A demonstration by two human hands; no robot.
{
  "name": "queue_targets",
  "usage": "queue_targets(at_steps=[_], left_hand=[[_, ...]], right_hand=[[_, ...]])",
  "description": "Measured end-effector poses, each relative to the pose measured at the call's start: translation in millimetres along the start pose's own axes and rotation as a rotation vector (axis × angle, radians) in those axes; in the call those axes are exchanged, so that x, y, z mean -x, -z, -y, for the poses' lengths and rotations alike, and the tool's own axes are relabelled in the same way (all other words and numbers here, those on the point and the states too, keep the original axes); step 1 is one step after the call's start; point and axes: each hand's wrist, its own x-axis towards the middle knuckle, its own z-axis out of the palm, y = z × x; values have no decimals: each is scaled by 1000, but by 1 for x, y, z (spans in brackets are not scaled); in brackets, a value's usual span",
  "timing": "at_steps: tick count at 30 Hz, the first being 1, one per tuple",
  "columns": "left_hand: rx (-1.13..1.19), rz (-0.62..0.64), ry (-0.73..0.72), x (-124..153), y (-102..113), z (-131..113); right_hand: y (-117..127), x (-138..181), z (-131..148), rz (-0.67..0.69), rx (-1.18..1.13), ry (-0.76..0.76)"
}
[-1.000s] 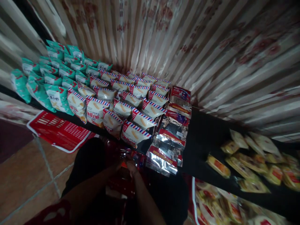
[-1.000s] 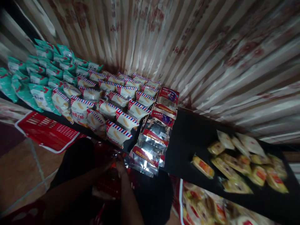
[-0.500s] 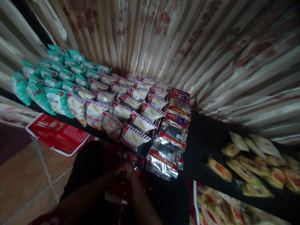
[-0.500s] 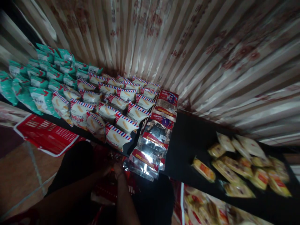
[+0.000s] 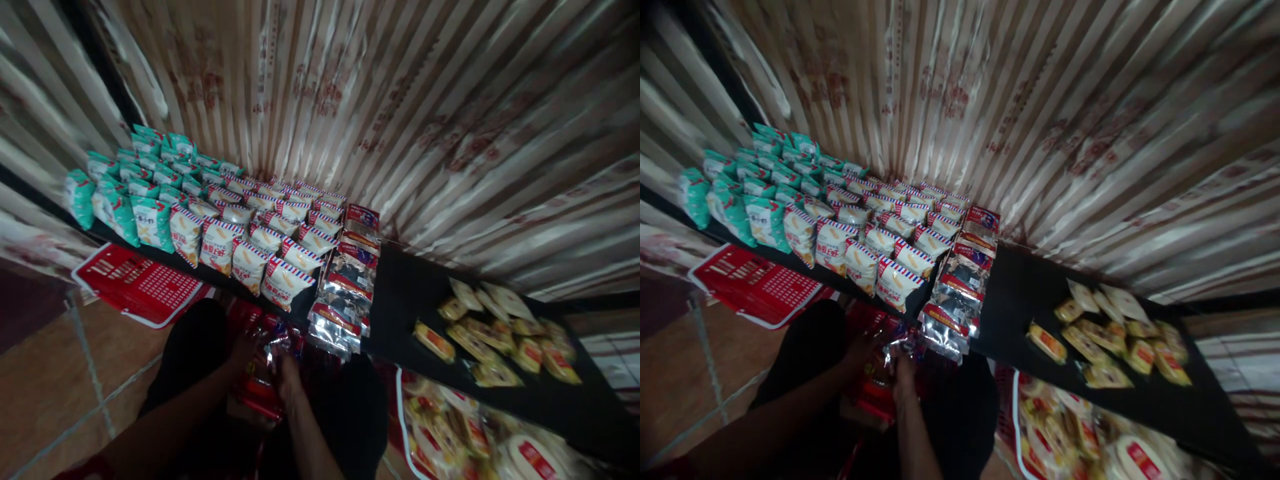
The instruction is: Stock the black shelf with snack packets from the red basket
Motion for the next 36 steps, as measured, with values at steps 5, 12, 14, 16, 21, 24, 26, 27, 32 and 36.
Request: queue_targets(at_steps=[5, 12, 14, 16, 21, 24, 26, 27, 32, 36], left_hand=[[55, 68, 24, 19, 14, 5], [238, 208, -92, 68, 36, 1], [364, 287, -132, 80, 44, 1], [449, 382, -142, 91, 51, 4], [341, 589, -331, 118, 71, -4], [262, 625, -427, 142, 85, -29], [210, 665, -424, 159, 90, -50], [191, 691, -406, 166, 91, -60], [265, 857, -434, 180, 76, -93], [243, 740, -475, 176, 58, -105]], right_hand=[[12, 35, 10, -1, -101, -89], [29, 87, 20, 118, -78, -24], [28, 100, 21, 160, -35, 31], [24, 113, 22, 197, -3, 108], [7, 142, 32, 220, -134, 339], [3, 154, 48, 205, -179, 446], [5, 159, 62, 157, -170, 522], [8, 160, 70, 130, -155, 550], [25, 161, 114, 51, -176, 546], [35, 165, 147, 59, -326, 531]])
